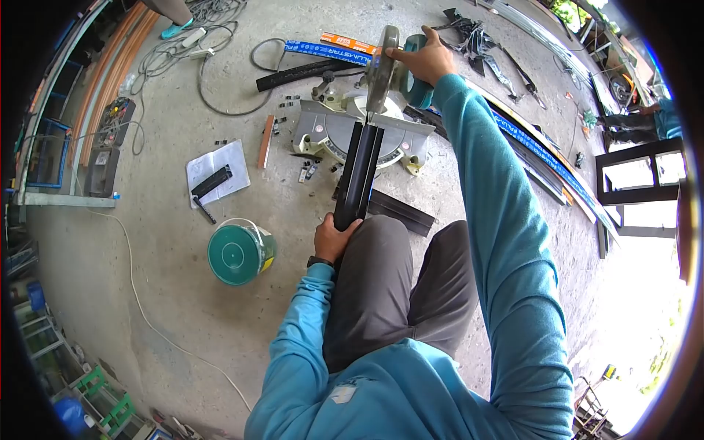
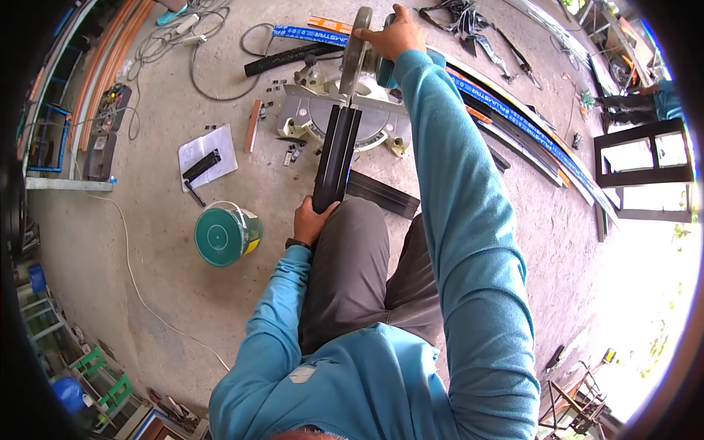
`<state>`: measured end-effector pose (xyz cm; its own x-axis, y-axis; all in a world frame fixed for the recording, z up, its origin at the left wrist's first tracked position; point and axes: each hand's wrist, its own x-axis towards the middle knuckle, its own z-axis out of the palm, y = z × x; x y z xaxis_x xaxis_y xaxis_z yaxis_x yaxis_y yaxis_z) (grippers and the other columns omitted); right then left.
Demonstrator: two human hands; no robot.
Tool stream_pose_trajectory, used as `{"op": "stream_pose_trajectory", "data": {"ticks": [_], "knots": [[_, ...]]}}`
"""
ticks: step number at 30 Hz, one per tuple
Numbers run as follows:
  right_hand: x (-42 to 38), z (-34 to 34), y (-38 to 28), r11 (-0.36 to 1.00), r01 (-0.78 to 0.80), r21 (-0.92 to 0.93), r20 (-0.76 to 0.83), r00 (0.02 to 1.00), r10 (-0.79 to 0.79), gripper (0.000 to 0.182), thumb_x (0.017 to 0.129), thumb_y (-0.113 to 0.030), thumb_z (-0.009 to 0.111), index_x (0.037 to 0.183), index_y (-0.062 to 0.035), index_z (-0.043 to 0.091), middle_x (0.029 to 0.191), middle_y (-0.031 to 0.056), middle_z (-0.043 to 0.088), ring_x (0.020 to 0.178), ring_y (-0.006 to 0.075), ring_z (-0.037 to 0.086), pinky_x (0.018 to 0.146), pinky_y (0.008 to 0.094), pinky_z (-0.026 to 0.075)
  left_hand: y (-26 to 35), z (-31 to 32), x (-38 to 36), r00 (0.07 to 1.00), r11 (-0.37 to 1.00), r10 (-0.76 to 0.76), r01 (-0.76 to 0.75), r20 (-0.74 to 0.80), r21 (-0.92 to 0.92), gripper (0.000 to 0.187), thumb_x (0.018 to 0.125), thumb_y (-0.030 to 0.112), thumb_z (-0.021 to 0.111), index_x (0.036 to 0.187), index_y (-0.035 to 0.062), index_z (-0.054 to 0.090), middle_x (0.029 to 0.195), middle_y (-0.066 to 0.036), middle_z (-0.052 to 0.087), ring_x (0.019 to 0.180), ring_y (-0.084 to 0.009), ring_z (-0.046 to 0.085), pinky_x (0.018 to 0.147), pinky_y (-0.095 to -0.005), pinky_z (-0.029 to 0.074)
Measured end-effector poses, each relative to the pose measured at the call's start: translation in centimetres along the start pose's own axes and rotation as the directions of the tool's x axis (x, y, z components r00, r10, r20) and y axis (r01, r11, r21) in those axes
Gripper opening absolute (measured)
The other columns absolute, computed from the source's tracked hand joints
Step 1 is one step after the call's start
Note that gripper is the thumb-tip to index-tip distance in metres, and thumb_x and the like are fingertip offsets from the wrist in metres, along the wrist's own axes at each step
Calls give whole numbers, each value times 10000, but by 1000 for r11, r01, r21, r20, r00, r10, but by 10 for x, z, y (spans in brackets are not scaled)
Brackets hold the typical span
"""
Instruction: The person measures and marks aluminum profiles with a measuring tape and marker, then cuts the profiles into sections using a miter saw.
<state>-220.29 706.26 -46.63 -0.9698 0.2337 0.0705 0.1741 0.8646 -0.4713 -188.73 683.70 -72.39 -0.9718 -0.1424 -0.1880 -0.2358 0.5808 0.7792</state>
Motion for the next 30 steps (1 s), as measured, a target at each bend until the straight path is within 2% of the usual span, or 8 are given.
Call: {"op": "stream_pose_trajectory", "data": {"ticks": [4, 30], "knots": [[-3, 9, 6, 996, 91, 4, -90, 992, -90, 1200, 698, -692, 856, 1592, -70, 351, 1329, 274, 653, 1195, 388, 680, 1017, 420, 561, 0, -1, 0, 1000, 1000, 8, -8, 1, -3, 614, 790, 585, 832, 914, 23, 621, 841, -231, 734, 776, -432, 732, 690, -500, 584], [-14, 6, 4, 997, 83, 7, -70, 994, -82, 1186, 714, -664, 865, 1585, -46, 349, 1367, 284, 628, 1234, 404, 653, 1050, 422, 540, -1, -2, 0, 1000, 1000, -3, 3, 1, 12, 646, 782, 611, 820, 930, 10, 635, 871, -240, 739, 801, -434, 735, 724, -499, 588]]}}
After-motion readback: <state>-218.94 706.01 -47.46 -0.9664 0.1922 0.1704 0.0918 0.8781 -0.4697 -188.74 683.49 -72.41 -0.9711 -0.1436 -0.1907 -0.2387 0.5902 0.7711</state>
